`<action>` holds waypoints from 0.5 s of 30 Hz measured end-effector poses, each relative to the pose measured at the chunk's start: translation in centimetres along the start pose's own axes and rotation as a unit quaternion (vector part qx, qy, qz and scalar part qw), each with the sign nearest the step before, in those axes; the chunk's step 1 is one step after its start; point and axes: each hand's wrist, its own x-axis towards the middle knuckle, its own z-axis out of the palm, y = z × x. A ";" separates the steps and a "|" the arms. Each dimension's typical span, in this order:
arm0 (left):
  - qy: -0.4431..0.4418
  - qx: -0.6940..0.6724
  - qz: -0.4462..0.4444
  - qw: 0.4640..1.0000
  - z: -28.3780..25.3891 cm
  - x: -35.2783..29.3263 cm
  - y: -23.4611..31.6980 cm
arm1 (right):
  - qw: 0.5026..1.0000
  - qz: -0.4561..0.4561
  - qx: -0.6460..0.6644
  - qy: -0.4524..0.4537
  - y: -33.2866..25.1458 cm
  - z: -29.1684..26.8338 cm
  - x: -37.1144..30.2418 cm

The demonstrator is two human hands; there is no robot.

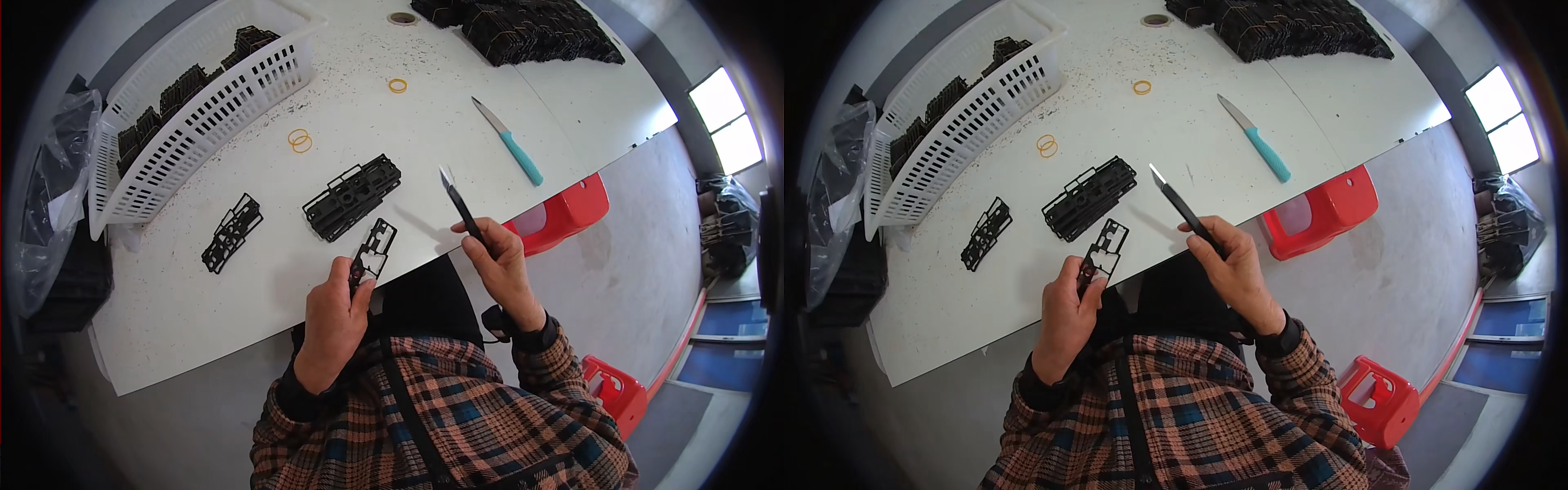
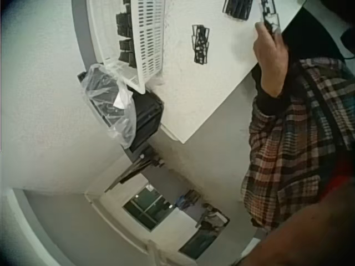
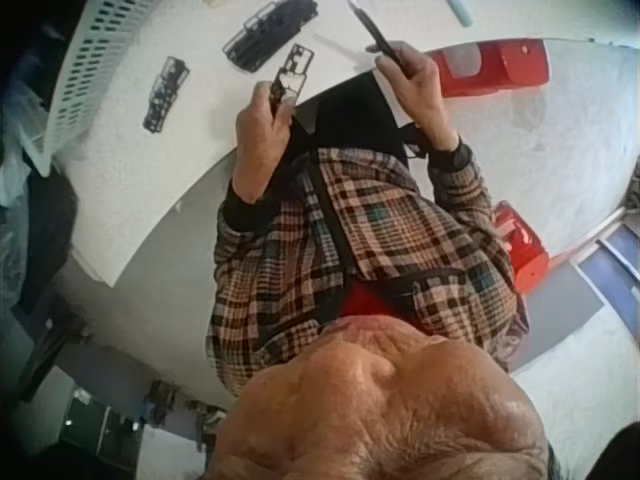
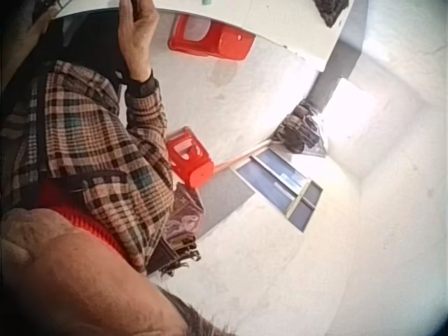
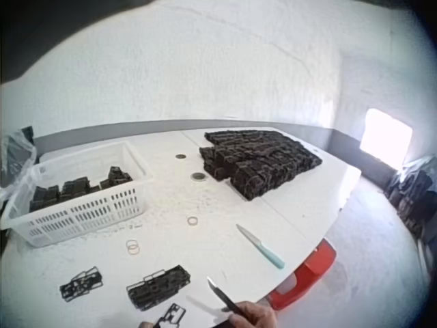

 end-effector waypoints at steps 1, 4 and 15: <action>0.000 0.000 0.000 1.000 0.1 0.1 0.0 | 1.000 0.015 -0.014 -0.009 -0.2 0.0 -0.4; -0.005 0.065 0.009 0.998 0.2 0.5 0.3 | 0.998 0.046 -0.044 -0.027 -0.3 0.0 -1.0; -0.011 0.176 0.021 0.984 0.7 1.3 1.4 | 0.952 -0.124 -0.280 -0.026 -0.1 1.1 -2.2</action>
